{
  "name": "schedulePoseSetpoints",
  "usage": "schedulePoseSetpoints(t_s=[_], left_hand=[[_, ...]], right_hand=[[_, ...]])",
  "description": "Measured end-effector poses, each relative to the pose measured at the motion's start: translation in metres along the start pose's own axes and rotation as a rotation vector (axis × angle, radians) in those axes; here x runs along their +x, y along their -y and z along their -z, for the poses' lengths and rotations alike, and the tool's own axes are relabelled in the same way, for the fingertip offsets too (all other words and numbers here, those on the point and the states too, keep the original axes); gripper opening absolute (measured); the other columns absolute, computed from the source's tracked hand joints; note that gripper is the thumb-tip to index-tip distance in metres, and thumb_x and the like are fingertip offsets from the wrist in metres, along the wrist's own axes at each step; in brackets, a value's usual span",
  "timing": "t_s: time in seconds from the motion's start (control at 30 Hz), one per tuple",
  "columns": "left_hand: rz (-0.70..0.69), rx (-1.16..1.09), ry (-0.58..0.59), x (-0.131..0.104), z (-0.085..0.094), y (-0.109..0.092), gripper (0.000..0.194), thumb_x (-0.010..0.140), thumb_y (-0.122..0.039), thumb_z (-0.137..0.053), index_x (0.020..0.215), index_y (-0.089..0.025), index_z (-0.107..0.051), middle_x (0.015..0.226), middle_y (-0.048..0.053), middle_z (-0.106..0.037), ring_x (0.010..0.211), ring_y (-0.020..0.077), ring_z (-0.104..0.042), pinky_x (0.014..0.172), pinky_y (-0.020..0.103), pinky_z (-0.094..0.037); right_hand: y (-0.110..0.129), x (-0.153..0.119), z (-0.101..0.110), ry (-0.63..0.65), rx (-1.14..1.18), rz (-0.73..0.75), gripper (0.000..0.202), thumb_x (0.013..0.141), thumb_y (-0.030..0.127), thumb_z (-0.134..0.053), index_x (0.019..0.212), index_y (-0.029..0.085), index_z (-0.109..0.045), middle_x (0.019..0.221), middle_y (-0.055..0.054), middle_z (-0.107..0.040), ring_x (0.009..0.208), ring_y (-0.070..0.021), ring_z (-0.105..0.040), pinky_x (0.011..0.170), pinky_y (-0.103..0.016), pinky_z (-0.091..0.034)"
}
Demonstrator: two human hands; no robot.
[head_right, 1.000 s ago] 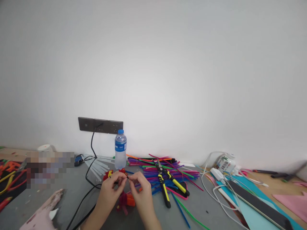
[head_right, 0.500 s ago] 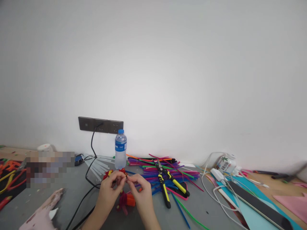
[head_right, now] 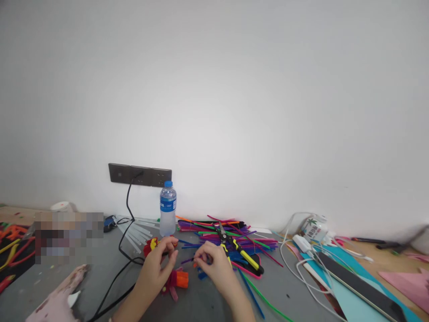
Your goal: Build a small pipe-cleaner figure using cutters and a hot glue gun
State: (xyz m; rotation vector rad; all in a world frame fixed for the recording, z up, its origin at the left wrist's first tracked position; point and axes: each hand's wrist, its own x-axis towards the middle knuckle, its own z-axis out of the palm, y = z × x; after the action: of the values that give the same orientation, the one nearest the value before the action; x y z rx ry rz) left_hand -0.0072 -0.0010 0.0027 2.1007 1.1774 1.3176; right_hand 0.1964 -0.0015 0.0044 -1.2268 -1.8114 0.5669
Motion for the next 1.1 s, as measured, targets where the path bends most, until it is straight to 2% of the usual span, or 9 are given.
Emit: schedulePoseSetpoints(t_s=[0.1, 0.3, 0.37, 0.47, 0.6, 0.73, 0.8, 0.9, 1.1], left_hand=[[-0.013, -0.047, 0.001, 0.000, 0.003, -0.002, 0.026, 0.088, -0.015, -0.037, 0.107, -0.019, -0.054, 0.081, 0.002, -0.060, 0.075, 0.0180, -0.062, 0.072, 0.029, -0.050], [-0.003, -0.066, -0.015, -0.001, 0.001, 0.000, 0.034, 0.084, -0.008, -0.033, 0.112, -0.019, -0.050, 0.079, 0.001, -0.054, 0.072, 0.0169, -0.059, 0.072, 0.029, -0.049], [-0.010, -0.066, -0.008, -0.001, 0.000, 0.000, 0.038, 0.082, -0.007, -0.034, 0.116, -0.019, -0.047, 0.081, 0.001, -0.054, 0.072, 0.0166, -0.059, 0.072, 0.028, -0.049], [-0.012, -0.073, 0.043, -0.001, 0.000, -0.002, 0.043, 0.080, -0.005, -0.035, 0.120, -0.018, -0.045, 0.085, 0.002, -0.055, 0.074, 0.0166, -0.060, 0.071, 0.027, -0.049], [0.005, -0.055, 0.129, -0.003, -0.002, -0.001, 0.055, 0.078, -0.003, -0.037, 0.130, -0.018, -0.039, 0.089, 0.003, -0.058, 0.073, 0.0162, -0.062, 0.071, 0.028, -0.051], [0.009, -0.057, 0.172, -0.007, -0.006, 0.004, 0.072, 0.075, -0.001, -0.040, 0.143, -0.021, -0.030, 0.101, 0.007, -0.063, 0.085, 0.0197, -0.065, 0.079, 0.033, -0.052], [0.005, -0.064, 0.182, -0.008, -0.007, 0.005, 0.079, 0.071, 0.000, -0.042, 0.146, -0.022, -0.029, 0.106, 0.009, -0.065, 0.091, 0.0221, -0.065, 0.083, 0.036, -0.052], [0.013, -0.050, 0.175, -0.008, -0.007, 0.007, 0.083, 0.067, 0.001, -0.042, 0.146, -0.023, -0.032, 0.111, 0.010, -0.066, 0.095, 0.0237, -0.065, 0.086, 0.039, -0.052], [-0.038, 0.000, 0.174, -0.009, -0.011, 0.012, 0.085, 0.067, 0.001, -0.042, 0.148, -0.021, -0.030, 0.115, 0.012, -0.067, 0.098, 0.0237, -0.065, 0.088, 0.040, -0.053]], right_hand=[[-0.013, -0.006, 0.004, 0.092, -0.072, -0.040, 0.016, 0.065, 0.009, -0.068, 0.058, 0.022, -0.073, 0.049, 0.005, -0.049, 0.048, -0.0117, -0.045, 0.050, -0.022, -0.032], [-0.017, -0.016, -0.003, 0.151, -0.065, -0.109, 0.019, 0.058, 0.006, -0.069, 0.055, 0.024, -0.074, 0.042, 0.008, -0.045, 0.042, -0.0094, -0.039, 0.045, -0.020, -0.025], [-0.015, -0.016, -0.001, 0.163, -0.050, -0.146, 0.017, 0.060, 0.008, -0.069, 0.059, 0.024, -0.075, 0.043, 0.007, -0.046, 0.043, -0.0098, -0.039, 0.046, -0.020, -0.025], [-0.006, -0.010, 0.006, 0.127, 0.041, -0.160, 0.011, 0.071, 0.018, -0.066, 0.069, 0.022, -0.076, 0.047, 0.005, -0.049, 0.045, -0.0114, -0.041, 0.046, -0.021, -0.028], [0.016, -0.003, 0.006, 0.032, 0.160, -0.100, 0.012, 0.079, 0.029, -0.065, 0.081, 0.019, -0.073, 0.054, 0.004, -0.055, 0.052, -0.0140, -0.049, 0.050, -0.023, -0.038], [0.034, -0.001, -0.018, 0.065, 0.266, 0.006, 0.009, 0.075, 0.022, -0.070, 0.084, 0.020, -0.069, 0.072, 0.001, -0.062, 0.065, -0.0154, -0.058, 0.061, -0.024, -0.046], [0.037, -0.001, -0.033, 0.033, 0.267, 0.073, 0.004, 0.075, 0.020, -0.069, 0.077, 0.020, -0.066, 0.073, 0.000, -0.062, 0.067, -0.0154, -0.058, 0.061, -0.023, -0.046], [0.035, -0.001, -0.045, -0.036, 0.254, 0.106, 0.007, 0.076, 0.015, -0.063, 0.071, 0.020, -0.062, 0.072, 0.000, -0.061, 0.067, -0.0154, -0.057, 0.061, -0.023, -0.045], [0.033, -0.001, -0.044, -0.059, 0.254, 0.142, 0.008, 0.072, 0.014, -0.066, 0.074, 0.020, -0.062, 0.071, 0.001, -0.061, 0.065, -0.0148, -0.058, 0.061, -0.023, -0.045]])
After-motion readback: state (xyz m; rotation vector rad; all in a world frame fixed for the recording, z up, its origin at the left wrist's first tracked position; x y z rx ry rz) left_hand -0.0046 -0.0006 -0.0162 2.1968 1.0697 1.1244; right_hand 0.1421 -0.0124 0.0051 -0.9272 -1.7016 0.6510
